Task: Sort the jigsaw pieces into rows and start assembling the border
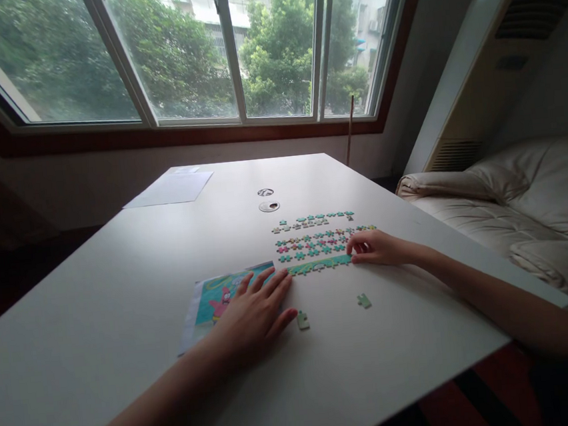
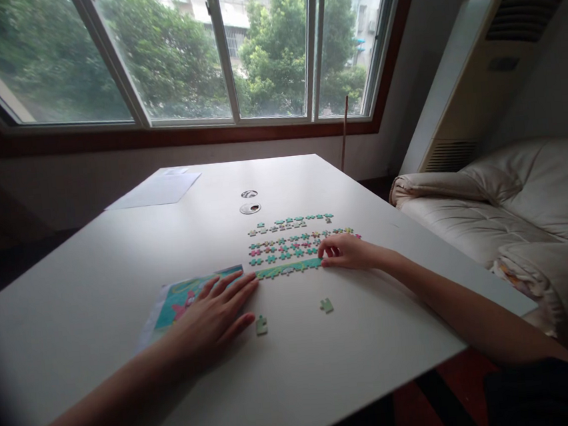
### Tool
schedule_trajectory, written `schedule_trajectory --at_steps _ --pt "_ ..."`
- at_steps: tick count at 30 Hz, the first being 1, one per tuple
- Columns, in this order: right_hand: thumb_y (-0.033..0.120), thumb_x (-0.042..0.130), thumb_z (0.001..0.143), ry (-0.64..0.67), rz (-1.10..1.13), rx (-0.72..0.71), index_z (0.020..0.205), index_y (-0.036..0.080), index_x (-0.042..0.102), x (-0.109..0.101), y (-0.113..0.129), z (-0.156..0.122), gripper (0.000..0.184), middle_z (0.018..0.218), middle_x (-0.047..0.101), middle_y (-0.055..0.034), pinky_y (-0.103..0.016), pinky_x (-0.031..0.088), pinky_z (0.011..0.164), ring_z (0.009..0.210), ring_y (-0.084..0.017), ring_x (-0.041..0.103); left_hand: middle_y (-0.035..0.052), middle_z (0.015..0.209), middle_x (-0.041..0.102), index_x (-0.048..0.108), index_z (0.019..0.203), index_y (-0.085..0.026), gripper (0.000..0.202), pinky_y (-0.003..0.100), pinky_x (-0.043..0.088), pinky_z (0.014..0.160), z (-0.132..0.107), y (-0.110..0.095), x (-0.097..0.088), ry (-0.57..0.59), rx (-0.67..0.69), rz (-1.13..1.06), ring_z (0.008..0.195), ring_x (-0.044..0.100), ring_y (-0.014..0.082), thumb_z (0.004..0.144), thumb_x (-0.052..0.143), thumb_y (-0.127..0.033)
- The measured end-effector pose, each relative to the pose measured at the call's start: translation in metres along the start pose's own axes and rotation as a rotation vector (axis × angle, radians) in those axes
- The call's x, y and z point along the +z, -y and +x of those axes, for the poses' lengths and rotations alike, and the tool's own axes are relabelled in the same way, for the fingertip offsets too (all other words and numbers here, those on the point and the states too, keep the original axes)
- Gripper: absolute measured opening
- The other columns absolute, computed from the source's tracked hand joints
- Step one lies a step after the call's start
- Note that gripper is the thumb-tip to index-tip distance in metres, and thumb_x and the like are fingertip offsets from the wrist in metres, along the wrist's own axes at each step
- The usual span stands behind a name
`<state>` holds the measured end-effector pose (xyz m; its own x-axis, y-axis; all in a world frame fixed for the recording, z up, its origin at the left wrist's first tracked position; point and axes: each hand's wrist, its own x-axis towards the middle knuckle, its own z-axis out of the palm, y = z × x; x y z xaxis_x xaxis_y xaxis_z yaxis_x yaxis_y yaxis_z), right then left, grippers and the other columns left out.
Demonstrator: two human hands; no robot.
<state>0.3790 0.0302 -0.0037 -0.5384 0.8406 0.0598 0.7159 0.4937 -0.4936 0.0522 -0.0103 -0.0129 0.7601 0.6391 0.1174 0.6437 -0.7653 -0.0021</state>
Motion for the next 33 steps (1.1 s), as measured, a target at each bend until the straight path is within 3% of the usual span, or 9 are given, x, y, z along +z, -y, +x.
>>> schedule_trajectory --at_steps 18,24,29,33 --pt "0.036 0.056 0.077 0.008 -0.007 -0.018 0.087 0.015 0.060 -0.003 0.004 -0.001 0.023 0.070 0.054 -0.0011 -0.020 0.038 0.055 0.060 -0.010 0.048 0.0078 0.132 0.043 0.038 0.131 -0.018 0.048 0.046 0.025 0.099 0.000 0.001 0.002 -0.049 0.021 -0.025 0.122 0.033 0.0283 0.091 0.028 -0.045" --pt "0.037 0.055 0.077 0.001 -0.024 -0.020 0.090 0.016 0.059 -0.012 0.009 -0.006 0.025 0.074 0.057 -0.0028 -0.022 0.040 0.060 0.066 -0.012 0.051 0.0078 0.134 0.041 0.042 0.127 -0.022 0.042 0.049 0.026 0.097 -0.008 -0.007 -0.008 -0.108 0.048 -0.015 0.121 0.034 0.0305 0.089 0.038 -0.039" --pt "0.040 0.057 0.077 0.200 0.009 -0.135 0.085 0.016 0.061 -0.015 0.031 -0.014 0.026 0.071 0.055 -0.0011 -0.021 0.040 0.059 0.064 -0.010 0.050 0.0072 0.118 0.055 0.050 0.117 -0.023 0.031 0.041 0.034 0.091 -0.016 -0.015 -0.025 -0.072 0.187 -0.119 0.109 0.046 0.0242 0.089 0.041 -0.030" --pt "0.041 0.061 0.074 0.353 0.058 -0.131 0.088 0.016 0.061 -0.010 0.041 -0.019 0.029 0.067 0.052 0.0012 -0.018 0.037 0.053 0.058 -0.007 0.046 0.0052 0.114 0.058 0.052 0.115 -0.024 0.028 0.039 0.033 0.092 -0.017 -0.017 -0.031 -0.029 0.276 -0.170 0.105 0.049 0.0226 0.089 0.042 -0.029"
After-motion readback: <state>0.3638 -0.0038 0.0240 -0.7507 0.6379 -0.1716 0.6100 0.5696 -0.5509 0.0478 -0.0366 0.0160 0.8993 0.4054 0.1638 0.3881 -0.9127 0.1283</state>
